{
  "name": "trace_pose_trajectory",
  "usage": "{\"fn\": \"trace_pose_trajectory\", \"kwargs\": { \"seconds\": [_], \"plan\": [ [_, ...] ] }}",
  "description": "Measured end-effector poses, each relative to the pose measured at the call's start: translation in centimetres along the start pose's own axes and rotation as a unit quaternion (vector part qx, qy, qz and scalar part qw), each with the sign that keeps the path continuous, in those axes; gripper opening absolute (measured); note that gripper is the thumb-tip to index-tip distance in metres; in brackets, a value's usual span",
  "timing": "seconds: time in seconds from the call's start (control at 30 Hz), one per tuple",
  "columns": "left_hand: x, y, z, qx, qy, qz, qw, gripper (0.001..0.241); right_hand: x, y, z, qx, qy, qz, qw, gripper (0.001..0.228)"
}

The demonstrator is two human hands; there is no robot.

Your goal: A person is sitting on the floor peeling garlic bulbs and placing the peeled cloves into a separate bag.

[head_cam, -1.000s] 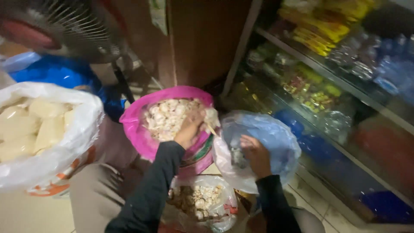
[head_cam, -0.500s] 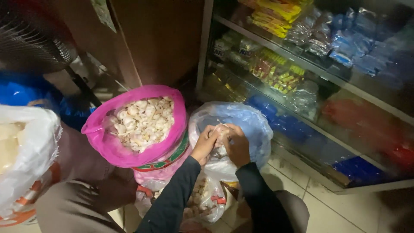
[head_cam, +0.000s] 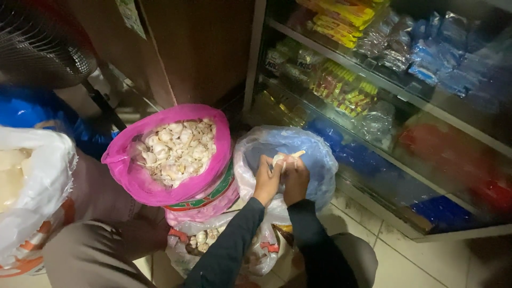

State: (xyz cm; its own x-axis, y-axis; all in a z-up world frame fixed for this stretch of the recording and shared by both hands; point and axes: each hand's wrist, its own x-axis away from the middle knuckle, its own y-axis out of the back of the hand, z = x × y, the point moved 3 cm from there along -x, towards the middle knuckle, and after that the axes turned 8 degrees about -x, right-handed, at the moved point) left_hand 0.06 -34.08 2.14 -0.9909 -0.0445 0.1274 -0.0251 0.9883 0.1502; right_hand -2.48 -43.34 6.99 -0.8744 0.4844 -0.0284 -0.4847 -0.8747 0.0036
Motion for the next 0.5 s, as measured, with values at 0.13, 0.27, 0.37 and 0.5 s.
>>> {"fn": "trace_pose_trajectory", "kwargs": {
  "seconds": [0.13, 0.27, 0.37, 0.5],
  "plan": [
    [0.2, -0.3, 0.0, -0.024, -0.019, -0.006, 1.000, 0.030, -0.9, -0.2, -0.8, -0.139, -0.083, -0.013, 0.987, 0.018],
    [0.4, 0.1, -0.4, -0.013, -0.038, -0.025, 0.999, 0.026, -1.2, -0.2, -0.5, -0.229, -0.129, 0.021, 0.965, 0.017],
    [1.3, 0.3, -1.2, 0.205, -0.031, 0.026, 0.978, 0.041, -1.4, 0.7, 1.6, -0.147, -0.075, 0.106, 0.981, 0.033],
    [1.6, 1.4, -1.5, 0.162, -0.065, 0.101, 0.979, 0.069, -0.8, 1.3, 2.3, -0.069, -0.025, 0.107, 0.992, 0.035]
  ]
}}
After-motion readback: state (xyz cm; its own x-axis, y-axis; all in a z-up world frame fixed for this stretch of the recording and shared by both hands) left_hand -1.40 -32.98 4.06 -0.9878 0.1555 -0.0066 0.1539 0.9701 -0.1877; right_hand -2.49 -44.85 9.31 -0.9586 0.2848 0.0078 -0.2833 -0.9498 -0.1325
